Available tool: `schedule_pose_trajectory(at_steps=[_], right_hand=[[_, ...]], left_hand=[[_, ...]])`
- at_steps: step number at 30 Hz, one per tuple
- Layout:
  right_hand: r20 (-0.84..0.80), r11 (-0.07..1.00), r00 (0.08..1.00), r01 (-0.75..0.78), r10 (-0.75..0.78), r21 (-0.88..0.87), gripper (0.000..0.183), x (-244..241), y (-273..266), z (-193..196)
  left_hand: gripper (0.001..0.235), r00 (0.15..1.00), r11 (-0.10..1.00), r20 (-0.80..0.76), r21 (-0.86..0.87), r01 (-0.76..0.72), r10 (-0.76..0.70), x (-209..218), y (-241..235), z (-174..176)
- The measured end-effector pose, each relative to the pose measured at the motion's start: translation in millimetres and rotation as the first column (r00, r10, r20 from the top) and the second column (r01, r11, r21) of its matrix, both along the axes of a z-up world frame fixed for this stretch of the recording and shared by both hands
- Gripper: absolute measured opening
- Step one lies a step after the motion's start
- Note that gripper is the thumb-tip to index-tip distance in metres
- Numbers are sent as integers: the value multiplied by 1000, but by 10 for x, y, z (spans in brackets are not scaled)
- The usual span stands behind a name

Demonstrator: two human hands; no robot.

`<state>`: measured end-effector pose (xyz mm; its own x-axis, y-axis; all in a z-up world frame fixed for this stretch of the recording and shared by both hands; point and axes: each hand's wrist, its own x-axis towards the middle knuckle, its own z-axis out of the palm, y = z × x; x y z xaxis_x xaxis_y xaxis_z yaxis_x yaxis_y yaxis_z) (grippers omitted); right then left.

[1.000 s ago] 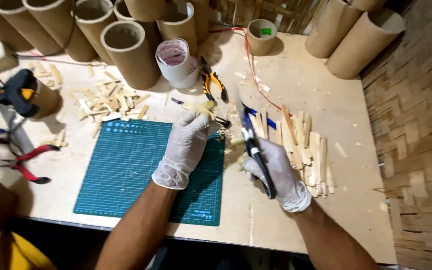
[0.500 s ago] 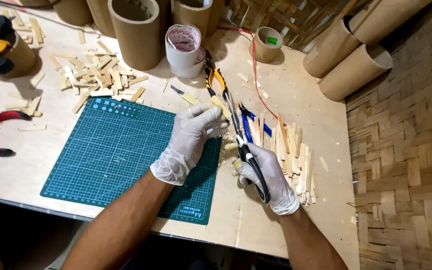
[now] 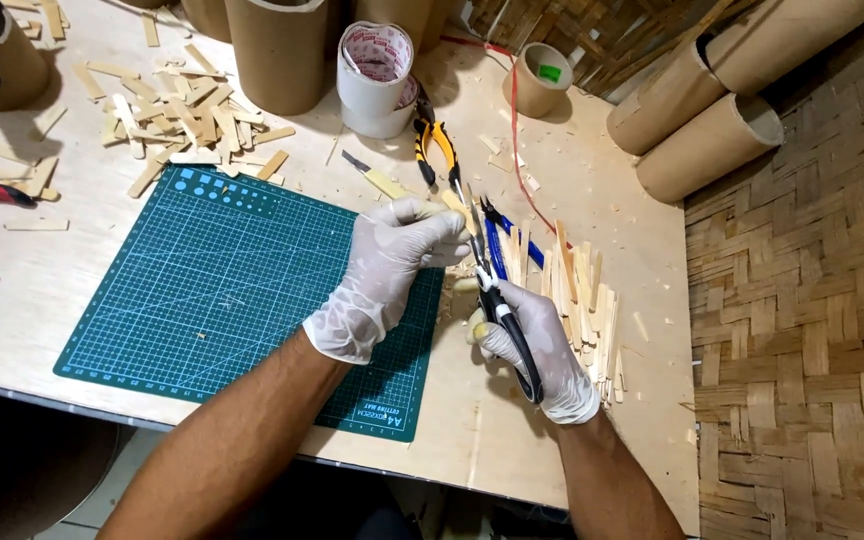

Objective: Assembling a structure from small wooden sticks by cutting them to size and gluing them together.

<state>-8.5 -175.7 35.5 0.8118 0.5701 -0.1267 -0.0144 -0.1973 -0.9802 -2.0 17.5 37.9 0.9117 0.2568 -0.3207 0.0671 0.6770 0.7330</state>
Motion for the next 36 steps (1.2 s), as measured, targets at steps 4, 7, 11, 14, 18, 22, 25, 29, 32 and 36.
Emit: schedule_pose_trajectory(at_steps=[4, 7, 11, 14, 18, 22, 25, 29, 32, 36], right_hand=[[16, 1000, 1000, -13, 13, -7, 41, 56, -85, -128], [47, 999, 999, -21, 22, -32, 36, 75, -135, -181], [49, 999, 999, -8, 10, -49, 41, 102, -148, -236], [48, 998, 999, 23, -20, -66, 41, 116, -106, -183], [55, 989, 994, 95, -89, -112, 45, 93, -73, -74], [99, 977, 985, 154, -140, -146, 49, 126, -104, -186], [175, 967, 967, 212, -186, -143, 59, 111, -77, -190], [257, 916, 930, 325, -264, -236, 67, 53, -17, -150], [298, 897, 918, 346, -263, -274, 66, -11, 34, -35], [393, 879, 890, 363, -230, -308, 63, -59, 74, -7]], left_hand=[[18, 1000, 999, -13, 33, 0, 0, -41, 3, 102], [19, 1000, 999, -7, 35, -5, 6, -59, 1, 93], [16, 1000, 999, -18, 52, -5, 6, -20, -17, 5], [15, 1000, 998, -26, 65, -4, 6, 11, -22, -73], [16, 1000, 996, -29, 83, -8, 10, 20, -42, -88], [15, 999, 995, -33, 93, 19, -16, 57, -35, -118], [15, 997, 995, -42, 78, 69, -65, 31, -51, -23], [12, 998, 984, -3, 164, 65, -65, 9, -67, -30], [14, 999, 975, 19, 218, 36, -41, -18, -95, 3], [17, 998, 964, 31, 264, 38, -48, 0, -81, -46]])
